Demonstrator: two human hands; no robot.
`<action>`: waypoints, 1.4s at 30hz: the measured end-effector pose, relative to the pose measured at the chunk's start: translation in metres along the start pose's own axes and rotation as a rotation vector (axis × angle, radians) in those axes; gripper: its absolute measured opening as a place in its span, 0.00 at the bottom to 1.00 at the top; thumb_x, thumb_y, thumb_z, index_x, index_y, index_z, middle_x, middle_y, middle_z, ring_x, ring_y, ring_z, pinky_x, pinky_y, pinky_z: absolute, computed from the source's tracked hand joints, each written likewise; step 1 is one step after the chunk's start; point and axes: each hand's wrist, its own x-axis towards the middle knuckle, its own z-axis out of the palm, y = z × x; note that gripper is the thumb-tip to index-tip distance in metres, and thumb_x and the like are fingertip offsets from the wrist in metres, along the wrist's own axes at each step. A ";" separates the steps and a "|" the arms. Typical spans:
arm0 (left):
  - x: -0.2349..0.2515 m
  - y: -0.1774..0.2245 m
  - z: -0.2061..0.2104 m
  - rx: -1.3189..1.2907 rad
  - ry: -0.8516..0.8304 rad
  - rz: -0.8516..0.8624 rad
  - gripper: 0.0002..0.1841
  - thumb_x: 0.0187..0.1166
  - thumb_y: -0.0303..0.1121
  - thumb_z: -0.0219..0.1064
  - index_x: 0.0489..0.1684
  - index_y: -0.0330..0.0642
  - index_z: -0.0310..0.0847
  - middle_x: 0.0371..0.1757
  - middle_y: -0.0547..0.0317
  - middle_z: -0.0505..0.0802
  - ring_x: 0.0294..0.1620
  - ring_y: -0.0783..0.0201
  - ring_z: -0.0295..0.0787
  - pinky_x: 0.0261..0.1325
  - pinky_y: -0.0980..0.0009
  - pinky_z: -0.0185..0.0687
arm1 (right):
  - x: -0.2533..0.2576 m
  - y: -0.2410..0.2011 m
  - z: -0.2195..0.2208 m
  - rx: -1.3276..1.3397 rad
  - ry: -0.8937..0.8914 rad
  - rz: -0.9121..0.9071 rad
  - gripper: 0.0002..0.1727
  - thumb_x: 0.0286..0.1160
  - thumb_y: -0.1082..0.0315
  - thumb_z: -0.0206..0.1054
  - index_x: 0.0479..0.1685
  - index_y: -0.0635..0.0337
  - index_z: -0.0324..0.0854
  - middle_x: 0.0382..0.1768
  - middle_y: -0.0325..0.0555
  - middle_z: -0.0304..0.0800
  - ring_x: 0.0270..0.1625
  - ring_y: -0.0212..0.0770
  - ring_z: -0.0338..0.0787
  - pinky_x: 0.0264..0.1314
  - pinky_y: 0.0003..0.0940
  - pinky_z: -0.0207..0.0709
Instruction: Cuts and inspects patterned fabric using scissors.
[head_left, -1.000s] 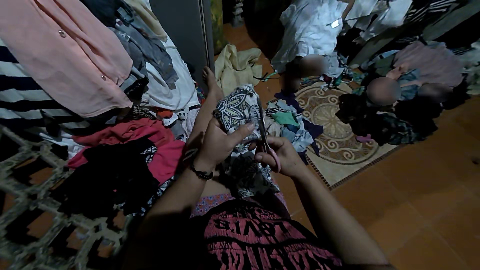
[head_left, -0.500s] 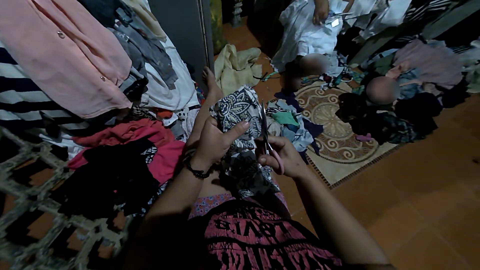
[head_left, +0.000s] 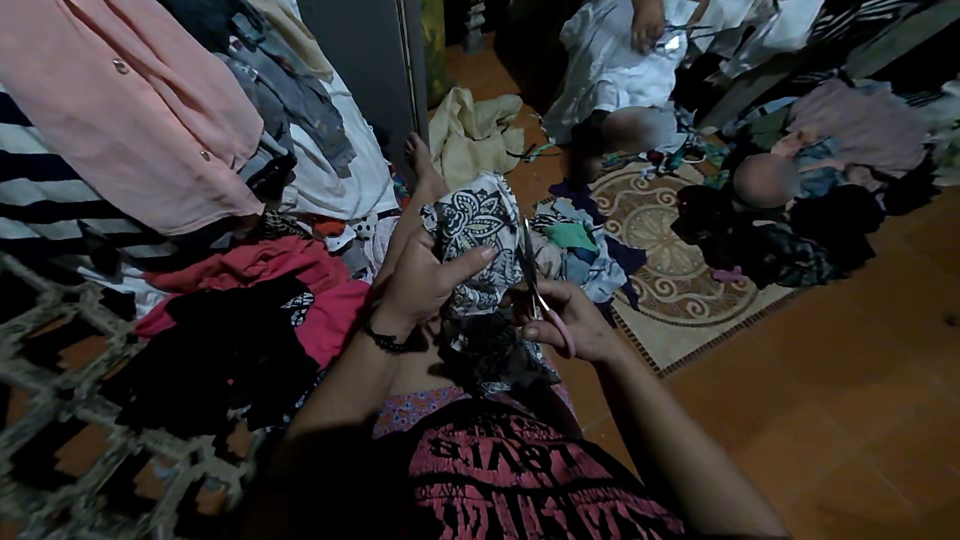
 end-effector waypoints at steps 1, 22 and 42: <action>0.000 -0.001 -0.001 0.009 -0.020 0.002 0.15 0.71 0.16 0.69 0.51 0.42 0.85 0.41 0.66 0.96 0.40 0.74 0.94 0.46 0.72 0.93 | 0.001 -0.001 0.000 -0.013 0.006 0.000 0.30 0.70 0.36 0.72 0.51 0.56 0.88 0.34 0.20 0.87 0.35 0.13 0.81 0.40 0.15 0.78; -0.010 -0.003 -0.007 0.143 -0.123 0.054 0.19 0.62 0.16 0.73 0.51 0.40 0.83 0.43 0.72 0.95 0.45 0.78 0.93 0.53 0.74 0.92 | -0.006 -0.001 0.003 0.019 -0.014 -0.026 0.29 0.70 0.36 0.71 0.50 0.53 0.89 0.35 0.18 0.87 0.37 0.12 0.81 0.43 0.14 0.77; -0.047 0.037 -0.019 -0.112 0.162 0.168 0.12 0.68 0.30 0.79 0.48 0.53 0.91 0.44 0.69 0.97 0.46 0.74 0.94 0.54 0.70 0.92 | 0.023 -0.028 0.031 -0.196 -0.045 -0.146 0.23 0.70 0.44 0.75 0.42 0.58 0.91 0.30 0.32 0.90 0.35 0.14 0.83 0.43 0.14 0.79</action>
